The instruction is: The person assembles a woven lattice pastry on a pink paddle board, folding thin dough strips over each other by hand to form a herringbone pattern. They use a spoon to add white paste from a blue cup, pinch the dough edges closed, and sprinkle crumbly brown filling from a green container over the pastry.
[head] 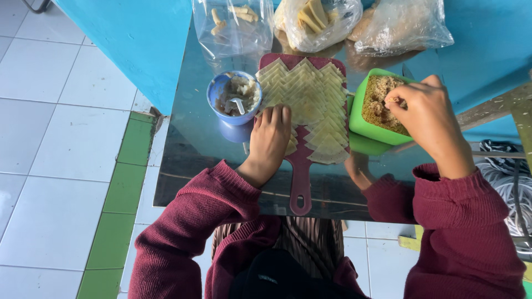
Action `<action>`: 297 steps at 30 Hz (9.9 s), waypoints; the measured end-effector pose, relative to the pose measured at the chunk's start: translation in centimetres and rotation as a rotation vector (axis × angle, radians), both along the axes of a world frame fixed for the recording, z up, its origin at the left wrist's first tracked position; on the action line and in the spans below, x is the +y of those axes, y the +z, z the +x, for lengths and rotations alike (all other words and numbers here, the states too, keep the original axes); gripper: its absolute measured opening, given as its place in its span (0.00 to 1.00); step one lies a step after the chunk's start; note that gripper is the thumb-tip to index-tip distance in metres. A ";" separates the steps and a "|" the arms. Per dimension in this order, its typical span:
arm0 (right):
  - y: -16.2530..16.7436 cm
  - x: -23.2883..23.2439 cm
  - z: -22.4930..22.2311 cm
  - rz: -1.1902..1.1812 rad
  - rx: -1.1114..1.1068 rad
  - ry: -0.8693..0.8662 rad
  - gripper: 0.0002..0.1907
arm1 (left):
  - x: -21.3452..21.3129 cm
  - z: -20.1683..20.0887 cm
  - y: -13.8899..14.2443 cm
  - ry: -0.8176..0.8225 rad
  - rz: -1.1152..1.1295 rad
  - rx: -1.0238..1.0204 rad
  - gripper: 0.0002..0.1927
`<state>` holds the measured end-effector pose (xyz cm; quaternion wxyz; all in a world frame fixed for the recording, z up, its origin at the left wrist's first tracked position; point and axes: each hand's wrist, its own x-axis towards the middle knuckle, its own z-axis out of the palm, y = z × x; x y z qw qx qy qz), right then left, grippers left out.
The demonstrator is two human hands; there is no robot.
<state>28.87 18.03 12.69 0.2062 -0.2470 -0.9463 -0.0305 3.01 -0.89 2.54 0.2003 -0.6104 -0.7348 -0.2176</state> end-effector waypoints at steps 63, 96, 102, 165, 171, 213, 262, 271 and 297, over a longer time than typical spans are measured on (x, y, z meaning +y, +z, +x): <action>-6.5 -4.9 -11.4 -0.071 0.243 0.267 0.06 | 3.2 0.5 -0.6 0.133 0.082 -0.067 0.12; -6.3 -5.0 -11.4 -0.053 0.241 0.312 0.07 | 3.2 0.7 -0.3 0.052 0.130 -0.081 0.07; -5.3 -5.6 -11.4 0.029 0.203 0.250 0.05 | 3.1 0.6 0.2 0.003 0.178 -0.182 0.14; -7.2 -7.0 -10.1 -0.381 0.359 0.210 0.12 | 3.1 0.1 0.0 -0.166 0.160 -0.378 0.20; -7.7 -7.3 -10.5 -0.304 0.404 0.171 0.11 | 3.1 0.1 -0.1 -0.166 0.162 -0.367 0.21; -7.6 -5.9 -11.8 -0.137 0.263 0.257 0.11 | 4.1 -3.5 0.5 -0.396 0.058 -0.324 0.09; -6.6 -3.7 -12.0 -0.524 0.204 0.148 0.07 | 4.3 -1.9 0.5 -0.235 0.176 -0.468 0.04; -7.4 -4.6 -11.7 -0.134 0.251 0.277 0.06 | 4.1 -1.9 0.2 -0.223 0.148 -0.182 0.05; -8.4 -4.7 -12.0 -0.052 0.267 0.234 0.06 | 4.4 -2.6 -0.2 -0.257 0.216 -0.201 0.09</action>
